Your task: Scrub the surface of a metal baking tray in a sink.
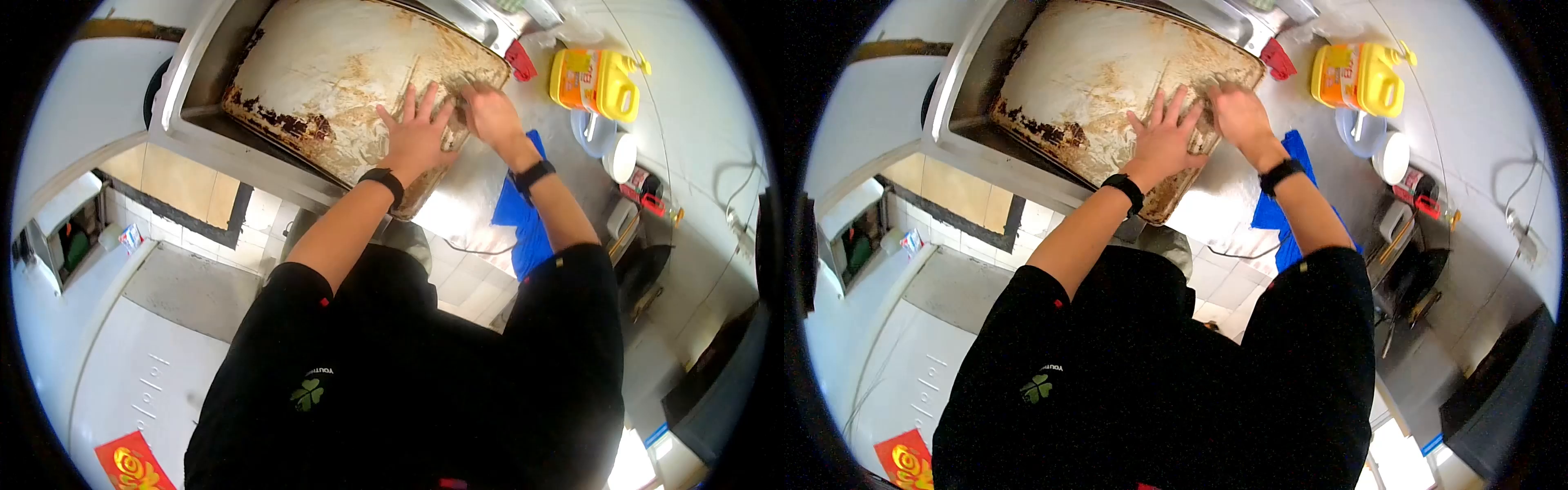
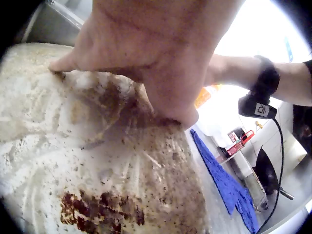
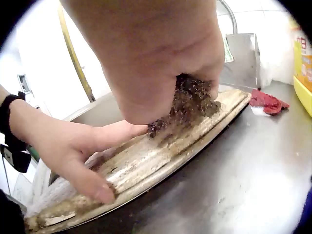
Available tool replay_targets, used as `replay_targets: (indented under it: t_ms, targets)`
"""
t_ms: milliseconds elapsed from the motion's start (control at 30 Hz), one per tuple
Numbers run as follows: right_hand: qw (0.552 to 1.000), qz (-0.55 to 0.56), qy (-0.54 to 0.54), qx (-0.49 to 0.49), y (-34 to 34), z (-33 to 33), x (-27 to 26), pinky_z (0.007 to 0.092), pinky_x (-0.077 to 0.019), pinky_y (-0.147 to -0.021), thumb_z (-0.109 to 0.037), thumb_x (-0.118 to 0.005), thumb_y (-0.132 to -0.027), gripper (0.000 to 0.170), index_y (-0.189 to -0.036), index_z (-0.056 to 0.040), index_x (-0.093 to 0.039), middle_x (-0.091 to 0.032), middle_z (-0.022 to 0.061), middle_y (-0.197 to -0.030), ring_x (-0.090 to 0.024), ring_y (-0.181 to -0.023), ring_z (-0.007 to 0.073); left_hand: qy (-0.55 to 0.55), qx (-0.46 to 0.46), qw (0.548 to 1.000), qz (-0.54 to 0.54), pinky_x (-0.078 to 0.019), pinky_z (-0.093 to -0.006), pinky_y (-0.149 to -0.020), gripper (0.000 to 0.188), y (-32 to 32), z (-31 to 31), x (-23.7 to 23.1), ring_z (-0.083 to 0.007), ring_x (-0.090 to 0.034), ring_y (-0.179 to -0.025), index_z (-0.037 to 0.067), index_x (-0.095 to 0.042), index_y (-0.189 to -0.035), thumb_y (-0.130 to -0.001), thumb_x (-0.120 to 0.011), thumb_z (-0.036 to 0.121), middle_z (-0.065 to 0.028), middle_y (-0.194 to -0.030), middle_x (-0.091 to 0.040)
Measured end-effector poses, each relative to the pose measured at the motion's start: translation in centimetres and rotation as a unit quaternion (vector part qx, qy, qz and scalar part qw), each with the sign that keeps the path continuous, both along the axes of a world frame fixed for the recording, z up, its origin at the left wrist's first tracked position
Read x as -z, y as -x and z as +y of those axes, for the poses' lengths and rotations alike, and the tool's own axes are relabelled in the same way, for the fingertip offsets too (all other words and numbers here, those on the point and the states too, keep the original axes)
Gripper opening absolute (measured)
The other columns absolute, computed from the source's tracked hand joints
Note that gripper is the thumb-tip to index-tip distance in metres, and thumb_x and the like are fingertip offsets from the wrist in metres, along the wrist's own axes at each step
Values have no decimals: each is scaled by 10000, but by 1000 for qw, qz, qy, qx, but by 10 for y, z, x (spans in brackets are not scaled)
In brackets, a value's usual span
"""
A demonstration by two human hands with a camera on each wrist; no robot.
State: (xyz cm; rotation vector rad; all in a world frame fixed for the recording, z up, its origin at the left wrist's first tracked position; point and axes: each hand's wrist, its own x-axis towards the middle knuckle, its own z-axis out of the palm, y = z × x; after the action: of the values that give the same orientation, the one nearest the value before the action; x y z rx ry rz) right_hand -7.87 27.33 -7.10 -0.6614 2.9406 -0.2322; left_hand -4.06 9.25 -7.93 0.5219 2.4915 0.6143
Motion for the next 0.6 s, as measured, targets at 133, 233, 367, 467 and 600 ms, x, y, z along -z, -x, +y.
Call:
replay_targets:
  t_ms: [133, 233, 367, 467, 600]
  targets:
    - [998, -11, -33, 43, 22, 4, -5, 458, -519, -725, -126, -566, -793, 152, -920, -49, -597, -625, 189, -838, -637, -795, 366, -13, 0, 1000, 5, -149, -798, -987, 949, -7, -1, 3, -394, -58, -1451, 238, -306, -1485, -695, -743, 529, -66, -1601, -56]
    - [998, 12, -26, 63, 30, 4, -2, 462, -516, -725, -129, -571, -791, 159, -923, -43, -592, -618, 195, -839, -630, -804, 380, -19, -7, 1000, 10, -151, -802, -981, 950, -1, -3, 1, -388, -57, -1453, 247, -299, -1489, -696, -742, 525, -60, -1602, -57]
    - [977, 93, 134, 137, 20, 22, -2, 479, -492, -744, -89, -592, -796, 205, -988, -24, -562, -596, 224, -902, -585, -826, 440, -24, -6, 1000, -11, -152, -804, -984, 950, -2, -3, -2, -400, -54, -1451, 287, -306, -1485, -680, -767, 493, -72, -1599, -64]
    - [978, 46, 140, 146, 7, 38, -4, 482, -472, -776, -61, -593, -789, 277, -1060, -15, -558, -583, 233, -959, -563, -884, 438, -27, 1, 1000, -12, -183, -793, -989, 946, 0, -2, -6, -442, -79, -1433, 357, -324, -1465, -654, -796, 470, -107, -1588, -92]
    - [976, 33, 140, 166, -3, 42, -4, 483, -466, -791, -61, -602, -778, 303, -1074, -11, -563, -586, 229, -970, -557, -904, 433, -8, 18, 1000, 5, -265, -781, -960, 958, 13, 5, -18, -508, -161, -1380, 422, -342, -1438, -616, -833, 445, -165, -1550, -165]
